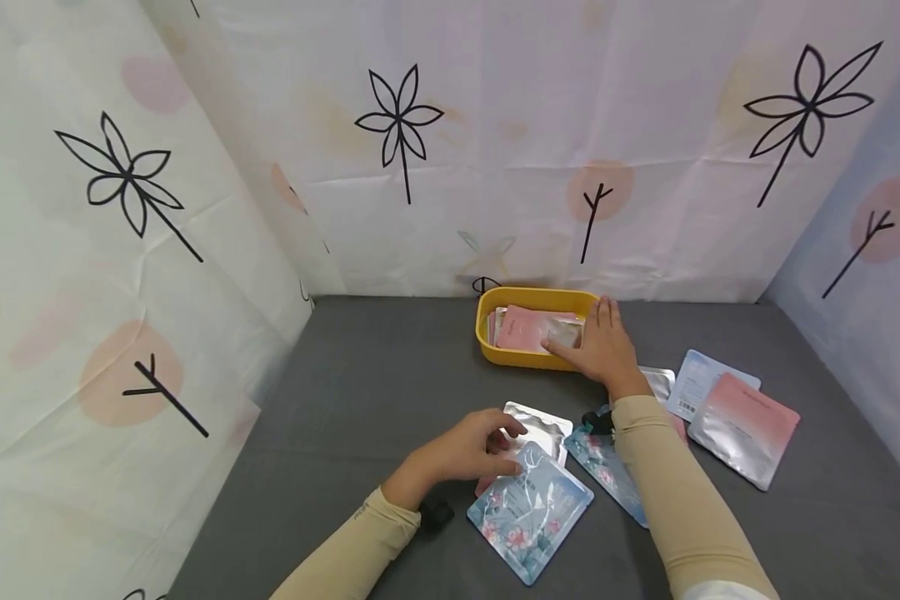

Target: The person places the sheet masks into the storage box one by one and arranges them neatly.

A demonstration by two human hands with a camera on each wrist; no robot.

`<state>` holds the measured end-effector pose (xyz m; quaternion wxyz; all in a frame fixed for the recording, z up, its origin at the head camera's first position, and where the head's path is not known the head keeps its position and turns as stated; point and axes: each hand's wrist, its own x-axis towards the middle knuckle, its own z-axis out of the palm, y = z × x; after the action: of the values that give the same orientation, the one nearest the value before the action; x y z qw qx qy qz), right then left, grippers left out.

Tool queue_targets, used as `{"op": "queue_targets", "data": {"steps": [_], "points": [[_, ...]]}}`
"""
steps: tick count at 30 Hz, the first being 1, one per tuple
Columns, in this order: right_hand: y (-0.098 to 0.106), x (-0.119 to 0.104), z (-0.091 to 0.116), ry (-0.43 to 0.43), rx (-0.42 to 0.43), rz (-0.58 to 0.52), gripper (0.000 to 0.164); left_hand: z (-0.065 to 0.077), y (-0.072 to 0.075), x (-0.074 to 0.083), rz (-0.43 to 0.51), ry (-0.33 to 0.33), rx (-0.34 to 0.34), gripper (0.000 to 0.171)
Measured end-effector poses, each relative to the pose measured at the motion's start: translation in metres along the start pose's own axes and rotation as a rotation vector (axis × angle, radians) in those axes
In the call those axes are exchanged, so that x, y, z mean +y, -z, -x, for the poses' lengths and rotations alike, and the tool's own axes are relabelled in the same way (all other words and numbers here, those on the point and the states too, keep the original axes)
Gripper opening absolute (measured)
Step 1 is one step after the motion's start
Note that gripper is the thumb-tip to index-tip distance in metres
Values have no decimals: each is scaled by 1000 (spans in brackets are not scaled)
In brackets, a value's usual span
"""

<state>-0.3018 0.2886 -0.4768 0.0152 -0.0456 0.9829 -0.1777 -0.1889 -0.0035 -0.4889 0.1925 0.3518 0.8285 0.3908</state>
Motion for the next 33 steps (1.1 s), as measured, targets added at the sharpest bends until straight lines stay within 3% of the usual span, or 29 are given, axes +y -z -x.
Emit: {"op": "queue_targets", "data": {"steps": [6,15,25,33], "points": [[0,1,0,6,13,3,133,-3,-8,5,-70,0,-19,55],[0,1,0,-3,14,-6,134,-4,-13,10,-63,29,-33,60],[-1,1,1,-1,16,-9,133,-4,-14,11,-113,11,-55,55],[-1,2,0,-2,3,-8,132,-4,-14,11,-91,9,-47,49]]}}
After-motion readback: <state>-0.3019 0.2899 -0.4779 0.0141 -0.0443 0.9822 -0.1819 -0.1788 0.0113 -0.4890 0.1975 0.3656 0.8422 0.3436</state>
